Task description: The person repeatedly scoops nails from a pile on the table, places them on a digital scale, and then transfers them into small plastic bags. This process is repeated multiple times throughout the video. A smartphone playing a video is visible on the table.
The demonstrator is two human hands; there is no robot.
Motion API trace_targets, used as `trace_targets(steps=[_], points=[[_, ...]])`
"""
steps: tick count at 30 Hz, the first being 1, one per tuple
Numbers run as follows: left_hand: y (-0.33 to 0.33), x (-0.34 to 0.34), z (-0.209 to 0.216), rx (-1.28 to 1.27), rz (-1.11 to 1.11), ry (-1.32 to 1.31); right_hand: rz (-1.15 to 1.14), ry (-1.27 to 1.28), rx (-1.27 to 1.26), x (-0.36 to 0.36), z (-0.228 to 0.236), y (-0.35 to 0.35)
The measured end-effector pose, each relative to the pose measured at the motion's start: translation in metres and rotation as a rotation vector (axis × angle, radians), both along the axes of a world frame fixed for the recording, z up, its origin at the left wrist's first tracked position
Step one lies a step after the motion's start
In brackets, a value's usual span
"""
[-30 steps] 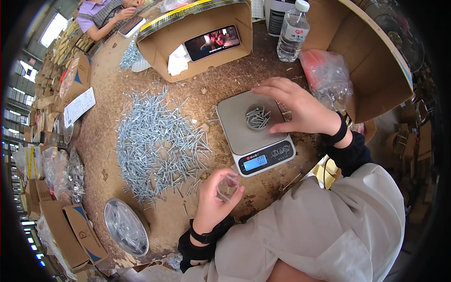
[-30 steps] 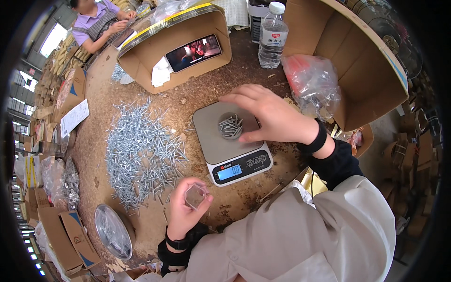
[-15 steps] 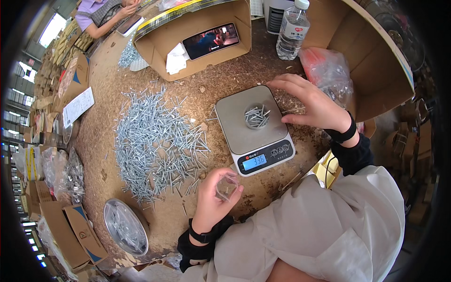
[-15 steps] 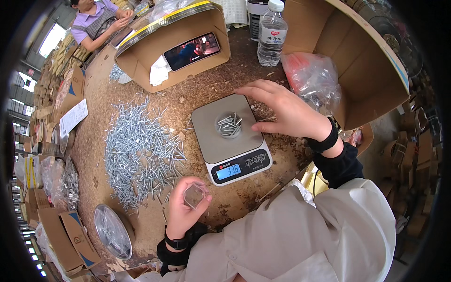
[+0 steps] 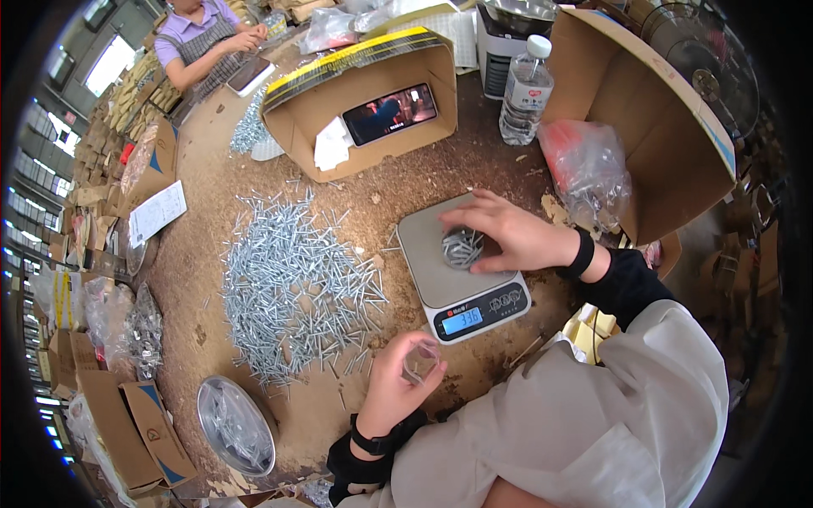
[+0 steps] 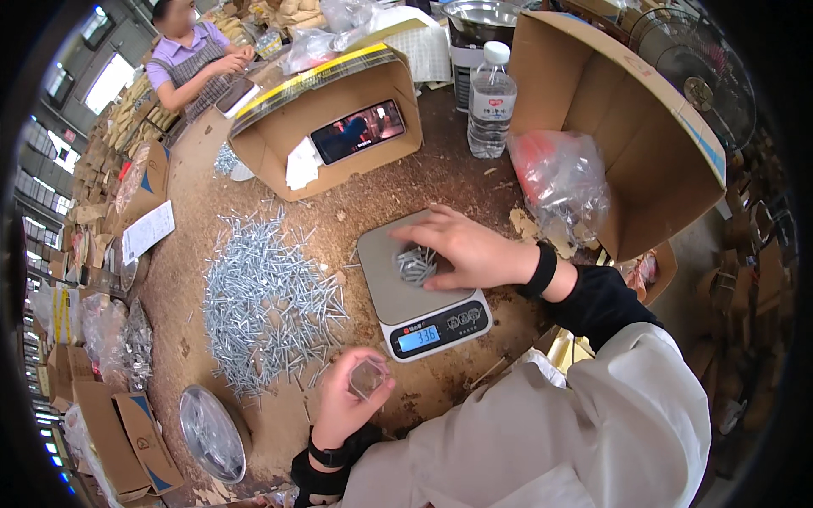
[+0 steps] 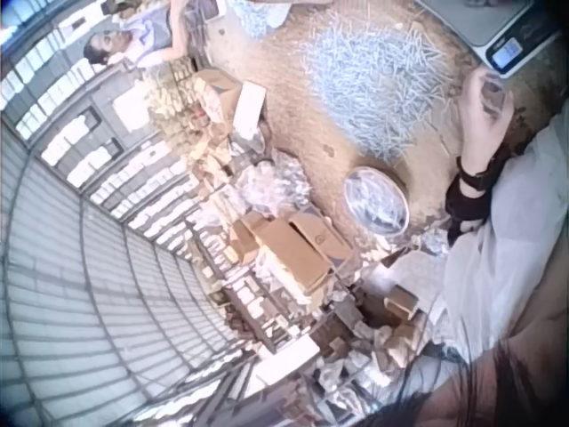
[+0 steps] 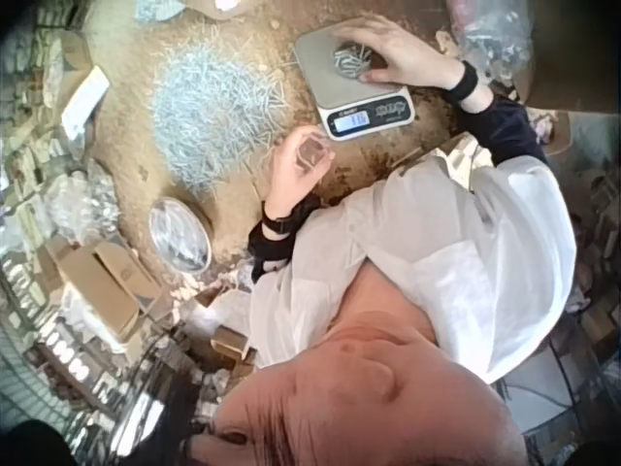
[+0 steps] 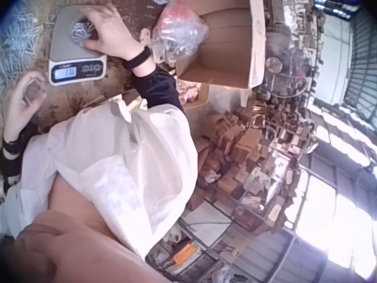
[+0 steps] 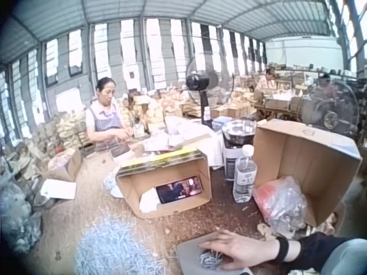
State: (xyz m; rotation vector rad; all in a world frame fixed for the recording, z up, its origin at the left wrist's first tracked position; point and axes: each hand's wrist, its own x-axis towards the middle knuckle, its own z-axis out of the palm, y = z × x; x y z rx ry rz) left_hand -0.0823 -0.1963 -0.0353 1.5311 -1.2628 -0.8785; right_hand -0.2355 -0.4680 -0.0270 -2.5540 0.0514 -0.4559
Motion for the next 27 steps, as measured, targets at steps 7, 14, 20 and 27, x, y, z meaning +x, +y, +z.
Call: trace_targets(steps=[7,14,20,27], points=[[-0.001,-0.006,-0.008,0.121,-0.009,0.035,0.187,-0.061,0.202,0.001,0.029,0.076],[0.007,-0.009,-0.026,0.078,-0.053,0.217,0.251,-0.035,-0.001,0.005,0.049,0.104],[0.002,-0.012,-0.003,0.018,-0.183,0.316,0.278,-0.041,0.107,0.011,0.042,0.113],[0.003,-0.008,-0.016,0.060,-0.215,0.373,0.218,-0.010,0.181,0.009,0.040,0.113]])
